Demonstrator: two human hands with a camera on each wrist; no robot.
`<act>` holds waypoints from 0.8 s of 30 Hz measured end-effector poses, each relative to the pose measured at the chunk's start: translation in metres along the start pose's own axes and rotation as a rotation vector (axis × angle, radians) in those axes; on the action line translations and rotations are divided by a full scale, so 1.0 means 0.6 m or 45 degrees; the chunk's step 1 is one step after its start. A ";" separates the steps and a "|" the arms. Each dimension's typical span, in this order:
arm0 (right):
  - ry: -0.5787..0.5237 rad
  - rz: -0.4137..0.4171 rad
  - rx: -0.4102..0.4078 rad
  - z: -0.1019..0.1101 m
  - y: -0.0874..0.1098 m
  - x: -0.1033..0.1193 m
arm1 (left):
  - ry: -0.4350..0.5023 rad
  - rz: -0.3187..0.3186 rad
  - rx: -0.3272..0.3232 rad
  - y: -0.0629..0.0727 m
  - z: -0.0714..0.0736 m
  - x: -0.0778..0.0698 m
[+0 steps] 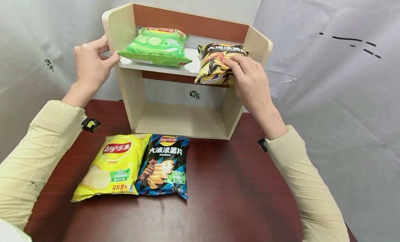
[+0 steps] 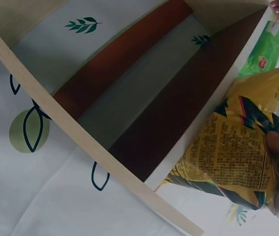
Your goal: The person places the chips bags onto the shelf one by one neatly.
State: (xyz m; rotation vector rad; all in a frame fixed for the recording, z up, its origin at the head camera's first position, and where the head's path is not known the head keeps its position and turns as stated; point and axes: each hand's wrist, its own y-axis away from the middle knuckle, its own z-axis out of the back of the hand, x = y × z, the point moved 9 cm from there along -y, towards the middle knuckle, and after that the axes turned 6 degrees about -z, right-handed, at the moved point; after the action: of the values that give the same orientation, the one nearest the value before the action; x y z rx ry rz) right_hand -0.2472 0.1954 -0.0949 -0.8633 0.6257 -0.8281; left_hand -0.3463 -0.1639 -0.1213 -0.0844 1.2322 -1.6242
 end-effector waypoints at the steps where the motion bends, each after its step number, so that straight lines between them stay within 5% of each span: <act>1: -0.001 0.001 0.025 -0.004 0.001 -0.001 | -0.001 0.000 -0.001 0.000 0.000 0.000; 9: 0.018 -0.019 0.224 -0.043 0.011 -0.021 | -0.004 0.001 0.007 -0.001 -0.002 0.001; 17: 0.083 0.039 0.190 -0.062 0.016 -0.028 | -0.010 0.001 0.011 0.000 -0.001 0.001; 24: 0.123 -0.016 0.178 -0.073 0.015 -0.036 | -0.012 -0.008 0.007 0.000 -0.001 0.000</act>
State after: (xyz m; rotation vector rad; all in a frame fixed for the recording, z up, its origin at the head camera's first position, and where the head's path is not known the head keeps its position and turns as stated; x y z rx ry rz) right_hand -0.2889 0.1990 -0.1218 -0.7039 0.6391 -0.9181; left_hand -0.3467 -0.1633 -0.1215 -0.0925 1.2210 -1.6310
